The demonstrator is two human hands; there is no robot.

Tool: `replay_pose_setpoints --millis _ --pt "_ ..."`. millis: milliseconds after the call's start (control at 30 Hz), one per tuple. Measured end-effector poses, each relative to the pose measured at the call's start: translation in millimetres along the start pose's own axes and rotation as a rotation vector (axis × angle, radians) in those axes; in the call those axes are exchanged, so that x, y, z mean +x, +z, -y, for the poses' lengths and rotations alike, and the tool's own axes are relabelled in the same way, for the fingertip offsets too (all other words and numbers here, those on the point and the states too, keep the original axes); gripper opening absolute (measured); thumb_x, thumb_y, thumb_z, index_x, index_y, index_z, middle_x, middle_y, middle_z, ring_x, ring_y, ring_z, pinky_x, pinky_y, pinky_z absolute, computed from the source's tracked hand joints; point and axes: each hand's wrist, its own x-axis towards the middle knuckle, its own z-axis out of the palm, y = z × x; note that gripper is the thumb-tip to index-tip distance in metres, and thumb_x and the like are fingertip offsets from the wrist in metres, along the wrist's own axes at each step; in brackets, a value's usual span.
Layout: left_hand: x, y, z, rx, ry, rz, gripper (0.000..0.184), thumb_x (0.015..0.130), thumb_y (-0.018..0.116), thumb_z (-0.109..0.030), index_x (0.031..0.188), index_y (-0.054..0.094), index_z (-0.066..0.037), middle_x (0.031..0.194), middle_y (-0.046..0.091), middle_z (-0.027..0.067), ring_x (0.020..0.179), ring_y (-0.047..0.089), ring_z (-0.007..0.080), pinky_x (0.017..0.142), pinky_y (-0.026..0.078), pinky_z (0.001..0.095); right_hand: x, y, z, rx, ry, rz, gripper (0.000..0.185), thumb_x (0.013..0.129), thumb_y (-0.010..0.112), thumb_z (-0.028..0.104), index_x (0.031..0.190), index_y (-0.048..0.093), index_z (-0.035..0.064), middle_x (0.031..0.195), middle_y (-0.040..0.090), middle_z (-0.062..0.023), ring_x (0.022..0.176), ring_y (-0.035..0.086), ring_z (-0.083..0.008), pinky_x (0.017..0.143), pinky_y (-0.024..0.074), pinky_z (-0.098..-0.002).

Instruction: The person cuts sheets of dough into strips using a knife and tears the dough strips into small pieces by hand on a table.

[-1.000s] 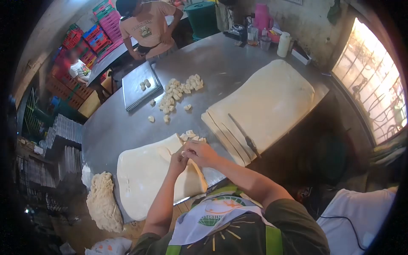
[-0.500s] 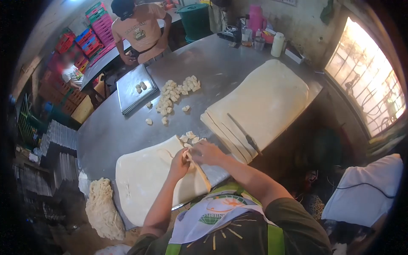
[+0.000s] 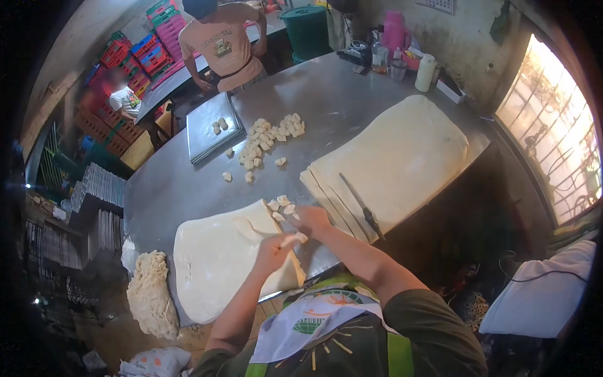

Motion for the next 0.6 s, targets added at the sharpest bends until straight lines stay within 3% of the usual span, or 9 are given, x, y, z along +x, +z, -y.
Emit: replay_pose_setpoints --millis 67,133,233,267,333,400,500,533,600 --pt "7.3 -7.3 13.8 -0.165 -0.172 -0.129 0.024 0.085 0.067 -0.007 0.107 0.061 -0.001 0.089 0.067 0.0170 0.091 0.070 0.0250 0.079 0.053 0.0424 -2.9 12.0 -6.1 -0.085 -0.142 -0.290 0.039 0.084 0.070 0.039 0.102 0.061 0.0056 0.095 0.065 -0.0156 0.090 0.065 -0.0354 0.077 0.0516 -0.0436" --pt "3.9 1.1 22.1 -0.251 -0.270 -0.191 0.022 0.086 0.067 -0.007 0.106 0.061 -0.001 0.089 0.067 0.0164 0.090 0.070 0.0244 0.077 0.053 0.0424 -14.7 4.3 9.7 0.044 -0.163 -0.184 0.039 0.084 0.070 0.039 0.100 0.061 0.0055 0.094 0.065 -0.0160 0.090 0.065 -0.0357 0.077 0.0516 -0.0439" --pt "19.9 19.5 35.7 -0.210 0.076 -0.652 0.032 0.084 0.067 -0.009 0.116 0.064 -0.005 0.088 0.068 0.0177 0.082 0.070 0.0315 0.071 0.054 0.0412 -7.4 -24.8 37.1 0.278 -0.198 -0.020 0.038 0.083 0.071 0.039 0.097 0.062 0.0052 0.093 0.065 -0.0166 0.091 0.065 -0.0362 0.077 0.0515 -0.0444" --pt "17.7 23.2 42.8 -0.218 0.071 -0.639 0.032 0.084 0.067 -0.009 0.116 0.064 -0.005 0.088 0.068 0.0177 0.082 0.070 0.0315 0.071 0.054 0.0412 -8.5 -24.1 41.1 0.383 -0.240 -0.060 0.038 0.082 0.071 0.039 0.097 0.062 0.0055 0.093 0.065 -0.0167 0.091 0.065 -0.0363 0.077 0.0514 -0.0447" --pt "14.0 18.0 59.0 -0.530 -0.101 -0.419 0.040 0.083 0.066 -0.005 0.124 0.062 -0.006 0.090 0.069 0.0168 0.088 0.070 0.0329 0.077 0.055 0.0391 -11.8 -19.0 47.7 0.591 -0.337 -0.134 0.038 0.080 0.072 0.039 0.099 0.064 0.0060 0.093 0.065 -0.0170 0.091 0.065 -0.0364 0.076 0.0512 -0.0452" --pt "20.3 9.4 61.8 -0.678 -0.166 -0.305 0.045 0.083 0.065 -0.003 0.128 0.060 -0.007 0.090 0.070 0.0164 0.092 0.070 0.0336 0.080 0.055 0.0380 -10.9 -10.5 48.5 0.492 -0.265 -0.193 0.039 0.080 0.072 0.038 0.101 0.064 0.0062 0.094 0.066 -0.0171 0.092 0.065 -0.0364 0.077 0.0512 -0.0451" --pt "21.8 2.7 37.7 -0.012 -0.371 0.146 0.059 0.081 0.063 0.004 0.138 0.053 -0.008 0.093 0.071 0.0170 0.101 0.068 0.0352 0.089 0.053 0.0359 -8.1 5.2 37.6 0.299 -0.099 -0.305 0.040 0.079 0.073 0.037 0.105 0.065 0.0067 0.096 0.066 -0.0173 0.094 0.065 -0.0363 0.078 0.0513 -0.0449" --pt "15.9 3.3 34.6 -0.015 -0.365 0.153 0.059 0.081 0.063 0.004 0.138 0.053 -0.008 0.093 0.071 0.0170 0.101 0.068 0.0352 0.089 0.053 0.0359 -5.7 4.7 25.9 0.184 0.005 -0.159 0.040 0.079 0.073 0.035 0.105 0.065 0.0066 0.096 0.066 -0.0167 0.094 0.065 -0.0361 0.079 0.0515 -0.0447" --pt "5.1 3.8 33.8 -0.189 0.125 0.038 0.055 0.083 0.062 0.006 0.137 0.053 -0.004 0.101 0.069 0.0148 0.102 0.068 0.0294 0.091 0.052 0.0334 2.2 -4.3 9.7 -0.045 0.215 0.115 0.038 0.079 0.073 0.033 0.106 0.065 0.0065 0.096 0.067 -0.0154 0.094 0.066 -0.0356 0.080 0.0519 -0.0444"
